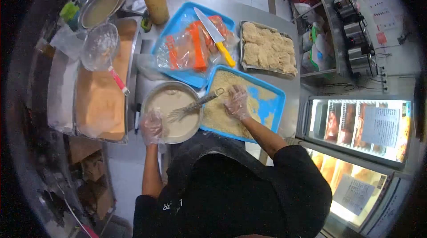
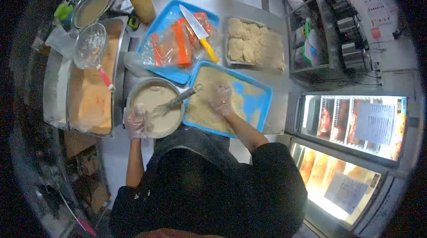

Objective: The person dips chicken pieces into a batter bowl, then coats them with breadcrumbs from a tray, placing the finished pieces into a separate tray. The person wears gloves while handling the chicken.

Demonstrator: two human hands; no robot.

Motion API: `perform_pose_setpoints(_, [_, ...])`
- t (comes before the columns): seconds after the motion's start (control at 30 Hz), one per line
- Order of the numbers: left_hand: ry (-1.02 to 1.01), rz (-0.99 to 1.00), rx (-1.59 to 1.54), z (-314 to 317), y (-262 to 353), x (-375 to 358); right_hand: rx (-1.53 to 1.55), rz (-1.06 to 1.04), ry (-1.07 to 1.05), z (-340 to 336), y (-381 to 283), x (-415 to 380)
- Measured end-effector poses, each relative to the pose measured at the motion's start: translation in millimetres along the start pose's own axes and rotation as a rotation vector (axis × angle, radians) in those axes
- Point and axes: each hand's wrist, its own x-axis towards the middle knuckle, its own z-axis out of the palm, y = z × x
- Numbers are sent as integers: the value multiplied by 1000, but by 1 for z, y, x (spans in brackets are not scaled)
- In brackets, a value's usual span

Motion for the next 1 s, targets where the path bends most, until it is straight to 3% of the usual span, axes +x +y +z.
perform_pose_setpoints(0.03, [22,18,-113,4,7,8,-37,-13,124,-3,1,11])
perform_pose_setpoints(0.13, [95,-2,-415,-8,7,-4,346,425,-193,-21,10,24])
perform_pose_setpoints(0.17, [92,-37,-419,-15,7,-6,95,182,2,15,40,2])
perform_pose_setpoints(0.23, [53,-135,-346,-26,16,-3,19,292,-412,-1,34,2])
perform_pose_setpoints(0.27, [148,-23,-358,-33,25,-3,-16,359,-609,-14,30,4])
perform_pose_setpoints(0.3, [240,91,-359,-41,37,-2,45,372,-676,-28,25,8])
perform_pose_setpoints(0.37, [267,101,-371,-32,32,-1,176,380,-810,-49,16,12])
perform_pose_setpoints(0.47, [285,93,-270,-46,41,1,1157,213,-468,-49,18,-6])
perform_pose_setpoints(0.57, [288,84,-278,-39,34,1,1226,356,-352,-32,37,-23])
perform_pose_setpoints(0.67, [276,109,-297,-47,45,0,1127,252,-329,-37,58,-30])
perform_pose_setpoints(0.73, [262,70,-384,-51,48,2,1169,314,-361,-65,47,-18])
perform_pose_setpoints(0.77, [234,19,-477,-44,40,1,1190,354,-380,-76,41,-18])
perform_pose_setpoints(0.87, [204,-21,-631,6,-20,2,1534,678,-113,-67,30,-34])
perform_pose_setpoints(0.97, [246,19,-432,-6,-6,7,1601,625,145,-35,42,-50])
perform_pose_setpoints(1.0, [254,30,-315,-21,10,3,1532,632,43,-44,43,-45])
